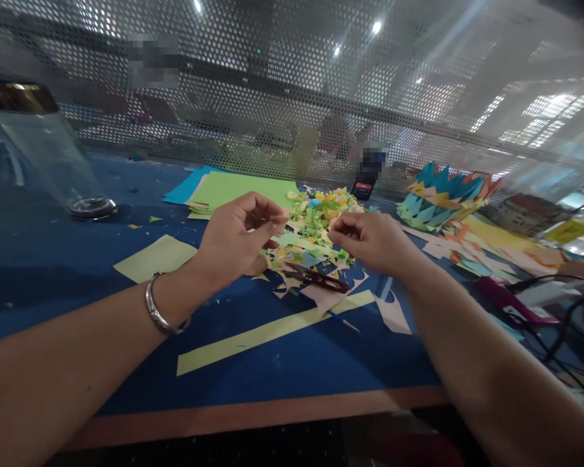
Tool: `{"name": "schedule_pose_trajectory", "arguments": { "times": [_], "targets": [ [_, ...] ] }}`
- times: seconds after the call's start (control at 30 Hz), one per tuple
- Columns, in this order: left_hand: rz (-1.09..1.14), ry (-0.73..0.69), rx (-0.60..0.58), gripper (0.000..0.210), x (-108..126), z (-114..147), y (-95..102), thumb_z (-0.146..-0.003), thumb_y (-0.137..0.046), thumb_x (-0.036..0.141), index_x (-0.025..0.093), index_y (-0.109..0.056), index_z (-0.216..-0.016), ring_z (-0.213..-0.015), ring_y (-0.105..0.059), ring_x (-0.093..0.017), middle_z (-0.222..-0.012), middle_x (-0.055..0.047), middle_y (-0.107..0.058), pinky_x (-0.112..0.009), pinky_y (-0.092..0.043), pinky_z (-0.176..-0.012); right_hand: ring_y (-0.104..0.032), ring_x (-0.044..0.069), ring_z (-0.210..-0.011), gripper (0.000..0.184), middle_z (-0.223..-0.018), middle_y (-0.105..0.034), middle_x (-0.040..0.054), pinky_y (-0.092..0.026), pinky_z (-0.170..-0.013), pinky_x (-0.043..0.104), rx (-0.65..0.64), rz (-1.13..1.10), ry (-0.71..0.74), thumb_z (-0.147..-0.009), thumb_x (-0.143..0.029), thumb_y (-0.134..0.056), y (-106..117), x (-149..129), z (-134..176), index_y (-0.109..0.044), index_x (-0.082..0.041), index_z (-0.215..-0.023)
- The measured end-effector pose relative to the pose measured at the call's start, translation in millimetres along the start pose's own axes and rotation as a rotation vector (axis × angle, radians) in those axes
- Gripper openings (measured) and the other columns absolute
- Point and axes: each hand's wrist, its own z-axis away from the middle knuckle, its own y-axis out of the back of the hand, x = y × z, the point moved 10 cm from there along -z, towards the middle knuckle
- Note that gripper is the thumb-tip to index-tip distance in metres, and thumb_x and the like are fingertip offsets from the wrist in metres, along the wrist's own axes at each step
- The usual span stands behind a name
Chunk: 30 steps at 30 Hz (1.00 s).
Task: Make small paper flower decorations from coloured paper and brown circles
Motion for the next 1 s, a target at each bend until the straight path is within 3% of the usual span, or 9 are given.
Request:
{"name": "schedule_pose_trajectory", "arguments": {
  "times": [0.2,0.37,0.5,0.7,0.83,1.0],
  "targets": [
    [-0.047,-0.052,-0.074,0.016,8.3,8.7,-13.9,-0.083,-0.069,0.030,0.019,-0.064,-0.094,-0.081,-0.065,-0.017,-0.095,-0.006,-0.070,-0.027,-0.058,-0.067,-0.056,0.016,-0.061,0.019,-0.074,-0.067,0.0021,-0.038,-0.059,0.029,-0.063,0.207,-0.159,-0.086,-0.038,-0.059,21.3,49.4,42.6,-0.068,-0.022,-0.085],
    [-0.025,-0.086,-0.088,0.013,10.8,13.6,-17.6,-0.086,-0.065,0.028,0.019,-0.064,-0.096,-0.078,-0.062,-0.015,-0.091,-0.005,-0.067,-0.027,-0.056,-0.070,-0.061,0.023,-0.072,0.024,-0.087,-0.068,0.0059,-0.043,-0.063,0.035,-0.052,0.390,-0.346,-0.082,-0.041,-0.058,37.0,122.1,95.1,-0.067,-0.024,-0.096],
    [-0.024,-0.114,-0.078,0.010,12.9,16.5,-16.9,-0.087,-0.062,0.024,0.020,-0.063,-0.096,-0.078,-0.061,-0.014,-0.091,-0.004,-0.066,-0.025,-0.052,-0.067,-0.061,0.032,-0.097,0.035,-0.100,-0.066,0.0125,-0.045,-0.085,0.043,-0.100,0.499,-0.287,-0.078,-0.039,-0.057,23.1,149.1,105.6,-0.065,-0.018,-0.106],
    [-0.009,-0.078,-0.095,0.007,9.5,20.1,-18.7,-0.087,-0.062,0.023,0.021,-0.063,-0.093,-0.073,-0.059,-0.013,-0.085,-0.003,-0.065,-0.026,-0.051,-0.068,-0.062,0.032,-0.094,0.040,-0.104,-0.064,0.0159,-0.047,-0.082,0.043,-0.065,0.457,-0.401,-0.075,-0.038,-0.056,15.4,157.9,101.0,-0.061,-0.015,-0.107],
    [0.071,-0.006,-0.130,0.009,4.0,19.3,-22.2,-0.086,-0.065,0.026,0.020,-0.065,-0.093,-0.072,-0.060,-0.013,-0.084,-0.003,-0.066,-0.027,-0.052,-0.071,-0.064,0.032,-0.092,0.035,-0.100,-0.066,0.0139,-0.047,-0.082,0.043,-0.055,0.417,-0.426,-0.073,-0.038,-0.058,14.5,159.5,99.5,-0.061,-0.017,-0.102],
    [0.152,0.061,-0.130,0.011,-1.5,18.5,-22.2,-0.085,-0.067,0.028,0.020,-0.066,-0.092,-0.073,-0.062,-0.013,-0.083,-0.003,-0.067,-0.027,-0.054,-0.072,-0.066,0.029,-0.087,0.040,-0.103,-0.069,0.0122,-0.049,-0.076,0.039,-0.013,0.341,-0.481,-0.075,-0.039,-0.059,16.9,166.3,102.5,-0.057,-0.018,-0.110]
  ]
}}
